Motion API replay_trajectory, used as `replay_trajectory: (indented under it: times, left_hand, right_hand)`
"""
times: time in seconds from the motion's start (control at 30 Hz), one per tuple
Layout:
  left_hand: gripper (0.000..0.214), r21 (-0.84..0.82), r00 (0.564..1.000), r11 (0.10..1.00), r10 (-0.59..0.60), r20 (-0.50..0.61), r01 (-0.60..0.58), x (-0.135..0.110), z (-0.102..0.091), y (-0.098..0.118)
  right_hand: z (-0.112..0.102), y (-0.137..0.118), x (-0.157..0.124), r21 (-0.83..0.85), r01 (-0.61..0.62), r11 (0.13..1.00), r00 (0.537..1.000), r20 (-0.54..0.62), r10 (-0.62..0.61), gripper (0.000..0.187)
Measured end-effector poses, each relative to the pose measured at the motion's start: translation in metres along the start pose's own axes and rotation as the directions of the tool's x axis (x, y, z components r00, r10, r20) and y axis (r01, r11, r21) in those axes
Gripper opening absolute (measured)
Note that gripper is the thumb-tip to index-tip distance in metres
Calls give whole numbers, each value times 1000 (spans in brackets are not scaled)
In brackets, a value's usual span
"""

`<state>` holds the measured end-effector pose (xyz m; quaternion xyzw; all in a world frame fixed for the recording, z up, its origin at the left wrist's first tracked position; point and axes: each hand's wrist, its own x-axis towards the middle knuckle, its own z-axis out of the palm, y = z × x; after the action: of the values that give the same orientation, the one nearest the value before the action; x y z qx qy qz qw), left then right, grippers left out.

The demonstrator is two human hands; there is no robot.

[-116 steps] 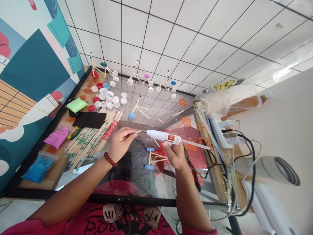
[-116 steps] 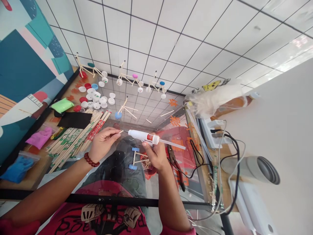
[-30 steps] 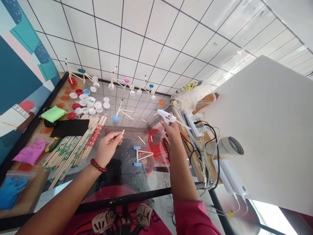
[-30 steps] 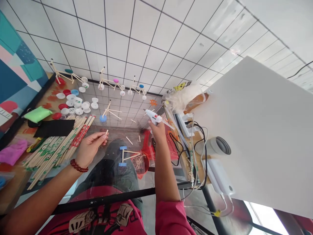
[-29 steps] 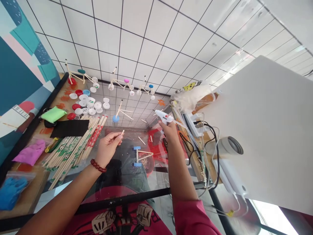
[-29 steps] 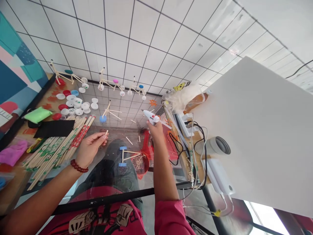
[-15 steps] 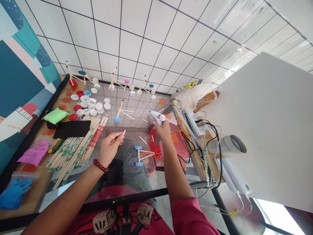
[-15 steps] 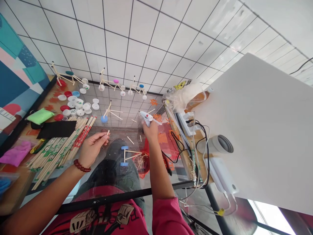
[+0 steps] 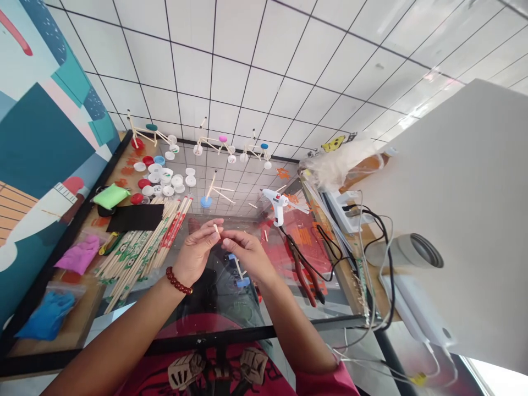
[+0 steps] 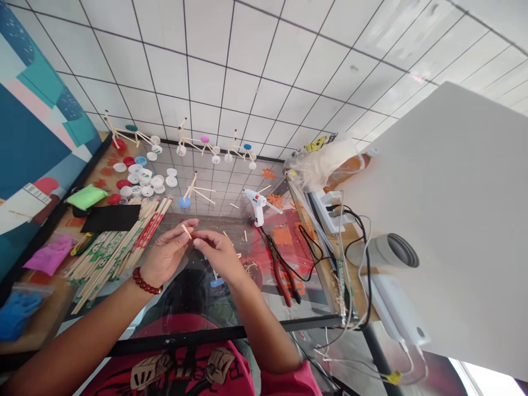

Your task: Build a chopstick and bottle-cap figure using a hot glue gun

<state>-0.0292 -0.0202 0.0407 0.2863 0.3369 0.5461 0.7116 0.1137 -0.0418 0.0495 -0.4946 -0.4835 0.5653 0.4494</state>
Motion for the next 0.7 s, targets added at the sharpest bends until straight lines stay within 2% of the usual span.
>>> replay_trajectory:
  times: [0.1, 0.2, 0.37, 0.47, 0.53, 0.57, 0.63, 0.7]
  left_hand:
    - [17, 26, 998, 999, 21, 55, -23, -2, 1, 1]
    - [15, 52, 997, 998, 36, 72, -40, -1, 1, 2]
    - [10, 196, 988, 974, 88, 130, -113, -2, 2, 1]
    - [29, 205, 984, 971, 89, 155, -120, -5, 4, 6]
    - [35, 199, 990, 971, 118, 79, -132, 0, 5, 18]
    - [31, 207, 986, 965, 164, 7, -162, 7, 5, 26]
    - [23, 270, 942, 923, 314, -119, -274, 33, 3, 47]
    - [25, 323, 913, 891, 381, -149, -319, 70, 0, 66]
  right_hand:
    - [6, -3, 3, 210, -74, 975, 997, 36, 68, 25]
    - [8, -3, 1, 381, -161, 910, 987, 74, 143, 28]
    - [12, 2, -3, 638, -326, 698, 946, 224, 236, 28]
    - [10, -1, -5, 740, -286, 609, 958, 200, 206, 22]
    - [2, -5, -4, 774, -223, 593, 974, 149, 171, 19]
    - [-3, -7, -3, 781, -186, 596, 981, 121, 149, 18]
    - [-15, -7, 2, 776, -114, 620, 993, 68, 97, 15]
    - [-25, -2, 8, 761, -55, 646, 998, 26, 54, 13]
